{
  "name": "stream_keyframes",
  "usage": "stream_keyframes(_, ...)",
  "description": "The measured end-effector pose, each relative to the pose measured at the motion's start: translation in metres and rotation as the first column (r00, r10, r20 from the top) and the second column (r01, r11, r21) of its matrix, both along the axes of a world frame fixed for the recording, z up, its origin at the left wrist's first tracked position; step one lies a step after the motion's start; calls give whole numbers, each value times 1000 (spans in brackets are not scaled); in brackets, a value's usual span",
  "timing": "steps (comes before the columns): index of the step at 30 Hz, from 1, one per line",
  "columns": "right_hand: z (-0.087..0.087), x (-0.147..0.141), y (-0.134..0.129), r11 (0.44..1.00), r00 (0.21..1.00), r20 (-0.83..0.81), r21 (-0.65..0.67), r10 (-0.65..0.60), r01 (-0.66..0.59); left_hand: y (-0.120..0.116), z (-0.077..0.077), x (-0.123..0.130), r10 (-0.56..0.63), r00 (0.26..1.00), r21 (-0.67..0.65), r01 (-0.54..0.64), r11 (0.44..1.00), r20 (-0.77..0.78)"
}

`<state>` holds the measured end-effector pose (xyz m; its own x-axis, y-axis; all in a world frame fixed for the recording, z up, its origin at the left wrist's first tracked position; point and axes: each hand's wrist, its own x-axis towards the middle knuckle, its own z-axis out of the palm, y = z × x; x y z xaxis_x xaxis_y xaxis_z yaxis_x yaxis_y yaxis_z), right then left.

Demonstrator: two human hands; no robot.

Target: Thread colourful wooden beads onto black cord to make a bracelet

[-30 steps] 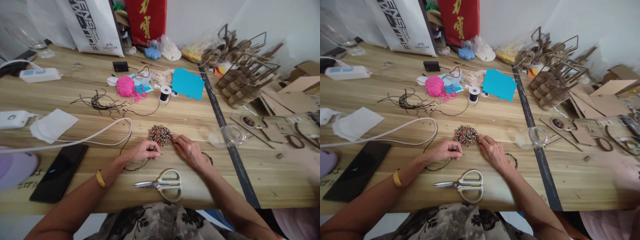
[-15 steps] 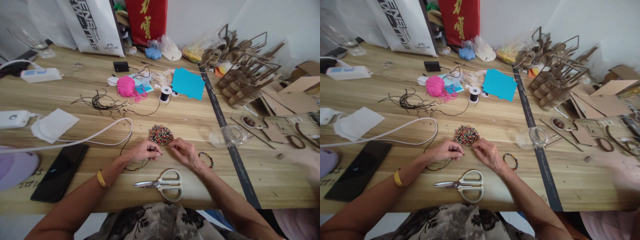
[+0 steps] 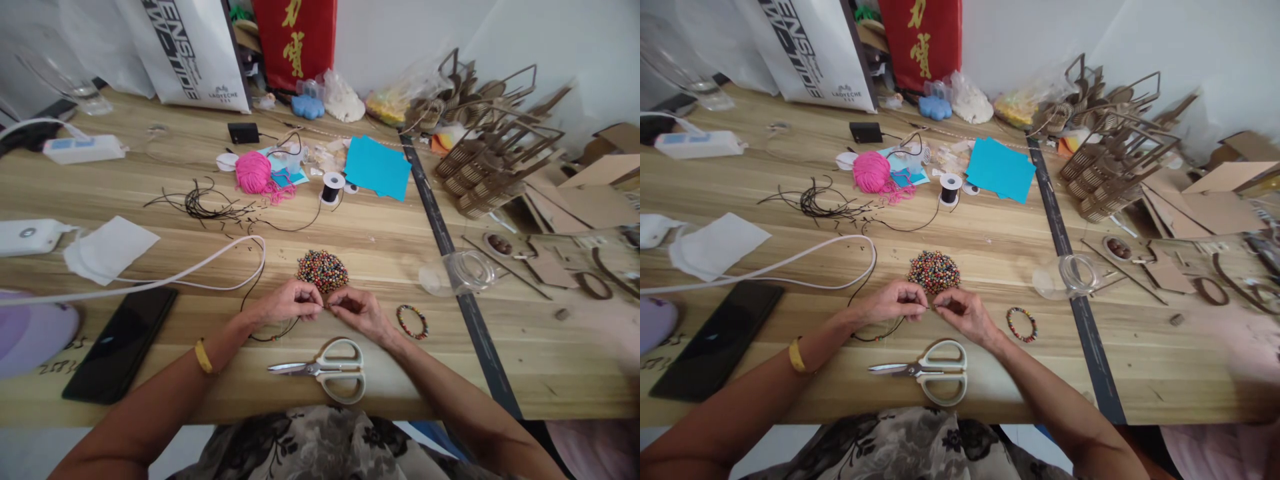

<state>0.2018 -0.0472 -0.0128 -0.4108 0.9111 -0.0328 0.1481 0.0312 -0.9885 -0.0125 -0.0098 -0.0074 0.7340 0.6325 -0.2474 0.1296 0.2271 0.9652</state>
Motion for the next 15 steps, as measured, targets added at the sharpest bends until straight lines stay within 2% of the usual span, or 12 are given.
stream_keyframes(6,1,0,0,1000,1000,-25,-4,11,-11,0,-3,1,4,1000,25,-4,1000,-9)
stream_keyframes(10,3,0,1,999,999,-26,35,26,-25,-1,-2,3,3,999,39,-2,999,-32)
stream_keyframes(15,2,0,0,1000,999,-32,15,24,-24,-2,1,4,3,998,42,0,999,-55)
